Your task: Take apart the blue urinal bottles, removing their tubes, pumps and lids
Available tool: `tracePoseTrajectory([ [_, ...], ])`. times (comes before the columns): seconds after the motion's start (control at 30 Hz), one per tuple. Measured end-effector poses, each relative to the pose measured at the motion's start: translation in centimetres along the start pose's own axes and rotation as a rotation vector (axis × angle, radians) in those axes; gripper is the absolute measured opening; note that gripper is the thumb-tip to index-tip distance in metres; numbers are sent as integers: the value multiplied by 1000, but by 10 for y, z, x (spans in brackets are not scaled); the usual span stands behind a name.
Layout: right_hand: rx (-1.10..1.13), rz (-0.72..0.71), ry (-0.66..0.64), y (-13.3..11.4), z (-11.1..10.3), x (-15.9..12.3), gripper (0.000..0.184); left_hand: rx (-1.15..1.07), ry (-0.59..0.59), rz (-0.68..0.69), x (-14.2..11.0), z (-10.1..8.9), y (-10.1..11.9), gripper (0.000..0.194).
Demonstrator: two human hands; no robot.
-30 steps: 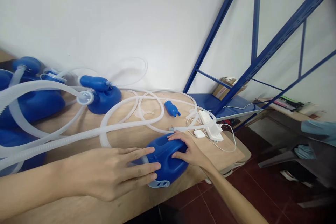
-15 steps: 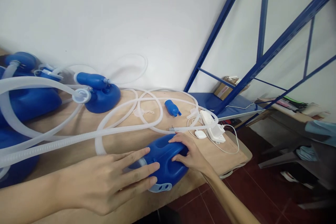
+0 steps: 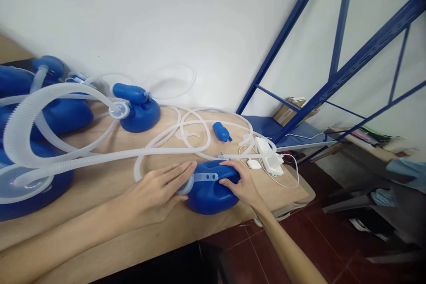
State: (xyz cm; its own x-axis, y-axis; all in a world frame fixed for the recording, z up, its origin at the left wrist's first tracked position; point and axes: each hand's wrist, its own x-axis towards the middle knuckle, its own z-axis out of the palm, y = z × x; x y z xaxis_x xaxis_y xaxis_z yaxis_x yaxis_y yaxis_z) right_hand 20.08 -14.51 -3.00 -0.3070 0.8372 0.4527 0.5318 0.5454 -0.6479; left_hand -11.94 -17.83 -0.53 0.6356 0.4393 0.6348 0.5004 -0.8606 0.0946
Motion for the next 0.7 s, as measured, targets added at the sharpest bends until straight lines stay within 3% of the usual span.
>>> tracePoseTrajectory([
  [0.07, -14, 25, 22, -3, 1, -3, 42, -95, -1, -73, 4, -2, -3, 81],
  [0.2, -38, 49, 37, -6, 2, -6, 41, -227, -137, -128, 11, -14, -14, 92],
  [0.3, -42, 64, 36, -7, 2, -7, 41, -166, -218, -118, 13, -20, -26, 93],
  [0.47, -60, 64, 39, -9, 2, -7, 43, 13, -287, -47, 16, -28, -44, 77],
  [0.57, -92, 54, 31, -10, 3, -6, 46, 2, -326, -66, 25, -36, -44, 74],
  [0.7, -108, 7, -11, -12, 3, -5, 66, -40, -384, -33, 42, -40, -35, 75],
])
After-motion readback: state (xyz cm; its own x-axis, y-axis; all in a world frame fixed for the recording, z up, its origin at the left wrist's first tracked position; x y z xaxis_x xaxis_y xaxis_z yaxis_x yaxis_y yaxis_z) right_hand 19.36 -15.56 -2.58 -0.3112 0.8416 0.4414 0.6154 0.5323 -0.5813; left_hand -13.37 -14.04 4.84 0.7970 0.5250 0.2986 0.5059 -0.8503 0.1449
